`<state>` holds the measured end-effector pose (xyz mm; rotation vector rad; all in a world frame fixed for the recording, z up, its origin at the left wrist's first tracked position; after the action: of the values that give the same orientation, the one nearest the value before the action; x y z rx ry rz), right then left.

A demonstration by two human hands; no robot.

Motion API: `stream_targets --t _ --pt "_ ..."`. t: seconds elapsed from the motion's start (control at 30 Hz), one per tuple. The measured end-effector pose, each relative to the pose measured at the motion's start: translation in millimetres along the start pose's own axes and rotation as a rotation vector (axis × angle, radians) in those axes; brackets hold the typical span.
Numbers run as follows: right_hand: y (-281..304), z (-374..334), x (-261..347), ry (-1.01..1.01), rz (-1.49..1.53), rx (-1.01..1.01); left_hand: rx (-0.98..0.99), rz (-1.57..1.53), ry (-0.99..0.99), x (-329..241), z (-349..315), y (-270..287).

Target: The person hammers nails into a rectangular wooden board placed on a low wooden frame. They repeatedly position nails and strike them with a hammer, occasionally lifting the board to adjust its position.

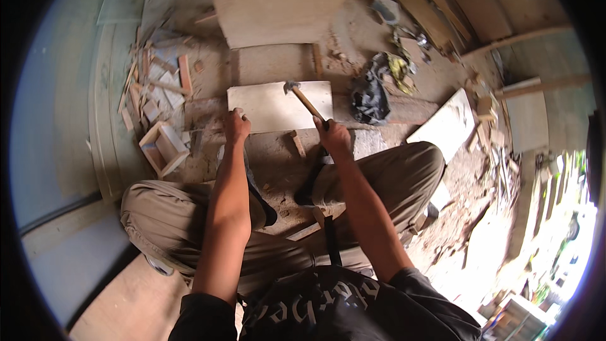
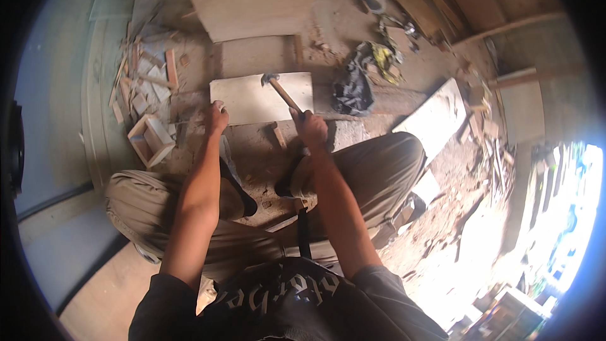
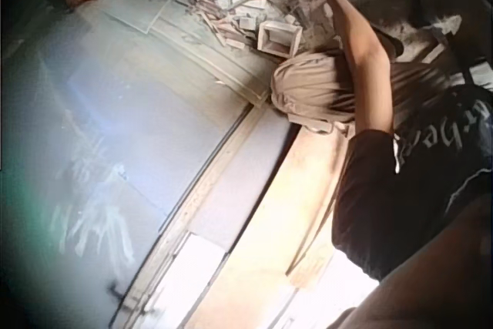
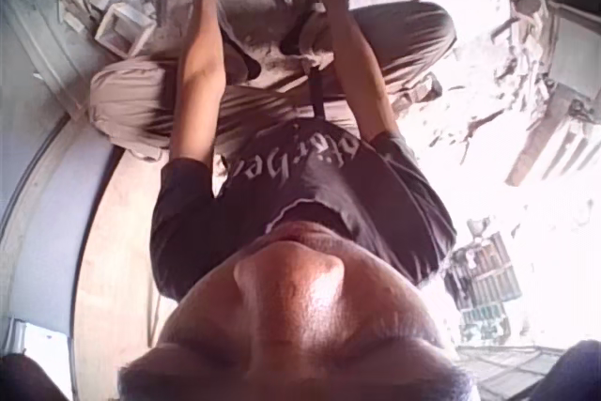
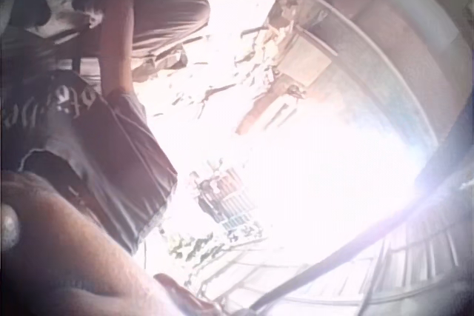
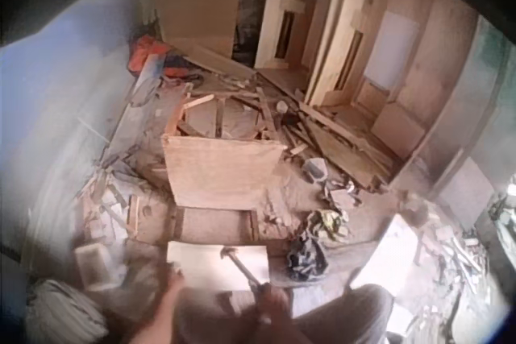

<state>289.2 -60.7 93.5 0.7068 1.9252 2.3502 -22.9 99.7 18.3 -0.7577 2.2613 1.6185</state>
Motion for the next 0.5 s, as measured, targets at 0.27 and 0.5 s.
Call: stream_targets --t 0.27,0.5 --pt "38 -36 -112 -0.05 -0.062 0.21 0.605 0.221 -0.368 -117 -20 -25" --pt "21 -47 -179 -0.228 -0.27 0.308 0.347 0.342 -0.939 -301 -114 138"
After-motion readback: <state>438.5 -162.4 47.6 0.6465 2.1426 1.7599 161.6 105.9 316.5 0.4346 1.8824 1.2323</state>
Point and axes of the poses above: each hand's wrist, its own z-axis towards the middle knuckle, its own y-axis out of the back of the hand, x = y × z, the point moved 10 cm from there along z, towards the middle knuckle, and after that the axes turned 10 degrees about y, right-handed, at the moved point
